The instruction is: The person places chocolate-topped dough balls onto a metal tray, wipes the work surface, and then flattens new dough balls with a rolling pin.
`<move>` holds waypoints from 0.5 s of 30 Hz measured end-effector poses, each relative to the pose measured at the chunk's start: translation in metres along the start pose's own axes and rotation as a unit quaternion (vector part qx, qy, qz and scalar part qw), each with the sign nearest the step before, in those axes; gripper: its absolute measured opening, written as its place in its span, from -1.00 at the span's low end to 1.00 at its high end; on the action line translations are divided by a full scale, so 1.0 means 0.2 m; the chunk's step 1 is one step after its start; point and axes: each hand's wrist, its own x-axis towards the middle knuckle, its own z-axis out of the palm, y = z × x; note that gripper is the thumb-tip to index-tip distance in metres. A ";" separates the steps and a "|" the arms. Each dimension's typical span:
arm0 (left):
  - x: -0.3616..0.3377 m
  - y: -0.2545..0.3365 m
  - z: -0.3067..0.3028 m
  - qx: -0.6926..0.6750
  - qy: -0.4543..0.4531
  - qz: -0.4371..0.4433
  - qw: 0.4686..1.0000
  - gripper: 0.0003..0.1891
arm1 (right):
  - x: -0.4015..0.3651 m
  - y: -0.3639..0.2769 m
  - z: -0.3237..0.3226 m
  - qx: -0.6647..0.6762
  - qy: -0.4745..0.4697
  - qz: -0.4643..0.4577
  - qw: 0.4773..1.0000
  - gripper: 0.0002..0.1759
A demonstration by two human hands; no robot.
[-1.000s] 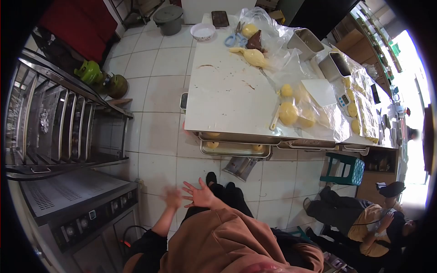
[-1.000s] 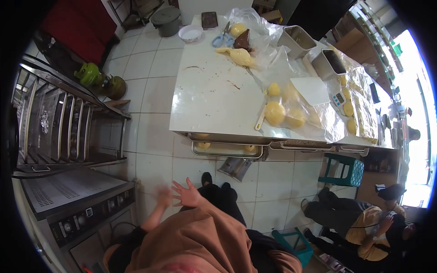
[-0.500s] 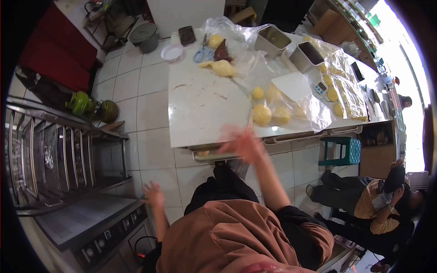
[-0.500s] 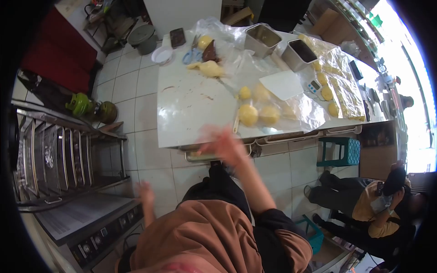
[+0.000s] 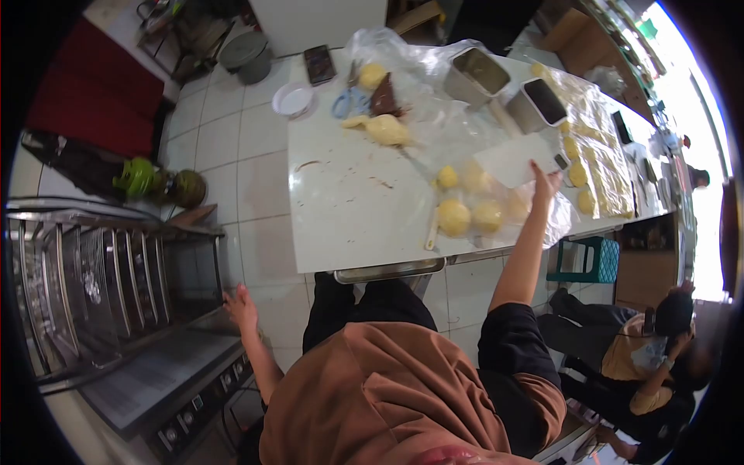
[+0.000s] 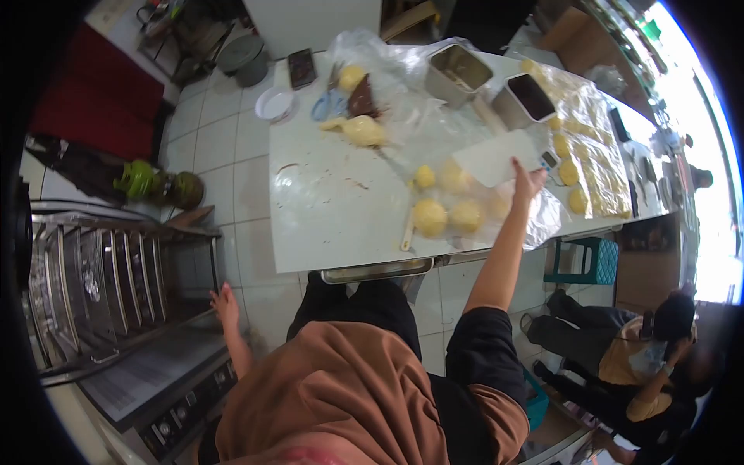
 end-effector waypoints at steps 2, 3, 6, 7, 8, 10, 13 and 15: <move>0.05 0.04 -0.05 -0.032 -0.011 0.011 0.999 -0.36 | -0.11 -0.02 0.02 0.290 -0.017 -0.108 0.951 -0.47; 0.08 0.06 -0.08 -0.042 -0.011 0.021 0.999 -0.34 | -0.27 -0.21 -0.03 0.324 -0.017 -0.103 0.940 -0.57; 0.24 0.11 -0.14 -0.079 -0.015 0.066 0.995 -0.32 | -0.77 -0.68 -0.09 0.160 -0.044 -0.123 0.978 -0.71; 0.30 0.11 -0.15 -0.092 -0.017 0.084 0.992 -0.35 | -0.92 -0.65 -0.08 0.117 -0.145 -0.127 0.974 -0.76; 0.38 0.12 -0.17 -0.104 -0.017 0.104 0.989 -0.37 | -1.06 -0.63 -0.05 0.075 -0.241 -0.129 0.959 -0.80; 0.53 0.17 -0.21 -0.110 -0.044 0.127 0.985 -0.38 | -1.43 -0.90 0.11 -0.105 -0.372 -0.422 0.820 -0.59; 0.69 0.19 -0.24 -0.125 -0.085 0.156 0.976 -0.40 | -1.85 -0.80 0.30 -0.276 -0.577 -0.379 0.669 -0.44; 0.79 0.18 -0.25 -0.141 -0.098 0.170 0.970 -0.40 | -1.94 -0.73 0.44 -0.318 -0.514 -0.436 0.667 -0.37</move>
